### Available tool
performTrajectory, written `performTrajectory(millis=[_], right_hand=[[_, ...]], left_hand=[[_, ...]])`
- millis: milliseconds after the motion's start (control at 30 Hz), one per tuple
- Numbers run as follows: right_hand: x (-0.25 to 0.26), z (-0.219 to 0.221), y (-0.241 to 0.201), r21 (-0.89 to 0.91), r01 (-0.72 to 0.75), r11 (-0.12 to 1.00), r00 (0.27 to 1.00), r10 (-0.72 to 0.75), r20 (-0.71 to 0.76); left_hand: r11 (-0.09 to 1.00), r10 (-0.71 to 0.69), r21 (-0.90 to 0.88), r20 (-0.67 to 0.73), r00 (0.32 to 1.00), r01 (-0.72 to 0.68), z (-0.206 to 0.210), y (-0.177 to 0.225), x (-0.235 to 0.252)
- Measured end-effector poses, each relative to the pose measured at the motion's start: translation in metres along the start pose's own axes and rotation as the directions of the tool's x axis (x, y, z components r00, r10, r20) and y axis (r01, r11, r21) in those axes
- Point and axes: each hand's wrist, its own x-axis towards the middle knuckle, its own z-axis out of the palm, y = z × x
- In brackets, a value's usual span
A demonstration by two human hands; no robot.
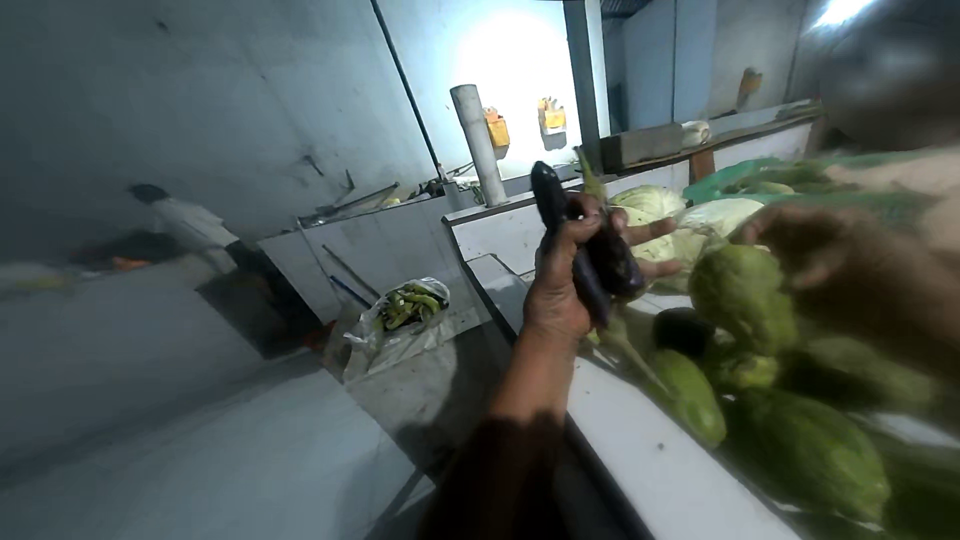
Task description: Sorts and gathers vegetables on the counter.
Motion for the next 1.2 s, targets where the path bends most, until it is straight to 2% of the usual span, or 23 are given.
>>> performTrajectory(millis=[100,167,267,333,433,533,633,700,767,800,833,867,933,1000,1033,1067,1100,1200], right_hand=[[0.000,0.023,-0.009,0.020,-0.046,0.999,0.984,0.049,-0.172],[0.002,0.036,-0.012,0.000,-0.033,0.999,0.963,0.032,-0.267],[0.001,0.050,-0.013,-0.176,-0.011,0.984,0.961,-0.038,-0.272],[0.000,0.057,-0.017,-0.308,-0.010,0.951,0.973,-0.061,-0.222],[0.002,0.054,-0.028,-0.407,-0.022,0.913,0.994,-0.025,-0.110],[0.006,0.039,-0.040,-0.475,-0.038,0.879,0.999,0.034,-0.017],[0.005,0.006,-0.040,-0.563,0.036,0.826,0.999,-0.013,0.045],[0.003,-0.042,-0.022,-0.660,0.162,0.733,0.978,-0.030,0.207],[-0.021,-0.090,0.005,-0.799,0.306,0.517,0.931,0.014,0.365],[-0.041,-0.108,0.021,-0.824,0.333,0.458,0.915,0.053,0.400],[-0.060,-0.115,0.034,-0.848,0.271,0.455,0.924,0.124,0.362],[-0.076,-0.111,0.041,-0.876,0.112,0.468,0.941,0.233,0.245],[-0.091,-0.081,0.032,-0.854,-0.214,0.474,0.884,0.467,0.037],[-0.089,-0.061,0.021,-0.861,-0.233,0.451,0.881,0.473,0.009],[-0.088,-0.062,0.025,-0.823,-0.264,0.503,0.898,0.439,-0.020],[-0.087,-0.064,0.029,-0.726,-0.358,0.587,0.897,0.433,-0.093],[-0.086,-0.070,0.036,-0.660,-0.421,0.622,0.887,0.435,-0.157],[-0.085,-0.101,0.052,-0.707,-0.339,0.621,0.924,0.360,-0.127]], left_hand=[[0.996,-0.091,0.024,0.014,0.996,0.091,0.002,-0.003,-0.002],[0.992,-0.122,0.041,0.020,0.992,0.122,0.006,-0.004,-0.003],[0.990,-0.142,0.006,0.081,0.987,0.142,0.017,-0.009,-0.005],[0.990,-0.139,-0.016,0.060,0.989,0.140,0.020,-0.013,-0.007],[0.996,-0.093,0.001,-0.044,0.995,0.093,0.020,-0.013,-0.004],[1.000,-0.011,0.026,-0.093,0.996,0.013,0.017,-0.010,-0.002],[0.997,0.063,0.061,-0.215,0.975,-0.051,0.013,-0.005,0.000],[0.996,0.083,0.034,-0.297,0.951,-0.077,0.011,-0.003,0.001],[0.994,0.111,0.027,-0.313,0.943,-0.108,0.008,-0.005,0.001],[0.992,0.124,0.022,-0.306,0.944,-0.123,0.006,-0.005,0.002],[0.992,0.128,0.017,-0.299,0.946,-0.129,0.006,-0.006,0.002],[0.992,0.128,0.014,-0.296,0.947,-0.129,0.006,-0.005,0.001],[0.990,0.135,0.010,-0.297,0.945,-0.138,0.006,-0.005,0.001],[0.989,0.141,0.000,-0.309,0.941,-0.148,0.005,-0.004,0.001],[0.988,0.143,-0.007,-0.311,0.940,-0.152,0.004,-0.004,0.001],[0.987,0.147,-0.013,-0.312,0.939,-0.159,0.003,-0.004,0.001],[0.986,0.155,-0.018,-0.306,0.939,-0.168,0.001,-0.004,0.002],[0.980,0.183,-0.020,-0.305,0.935,-0.199,-0.002,-0.005,0.002]])
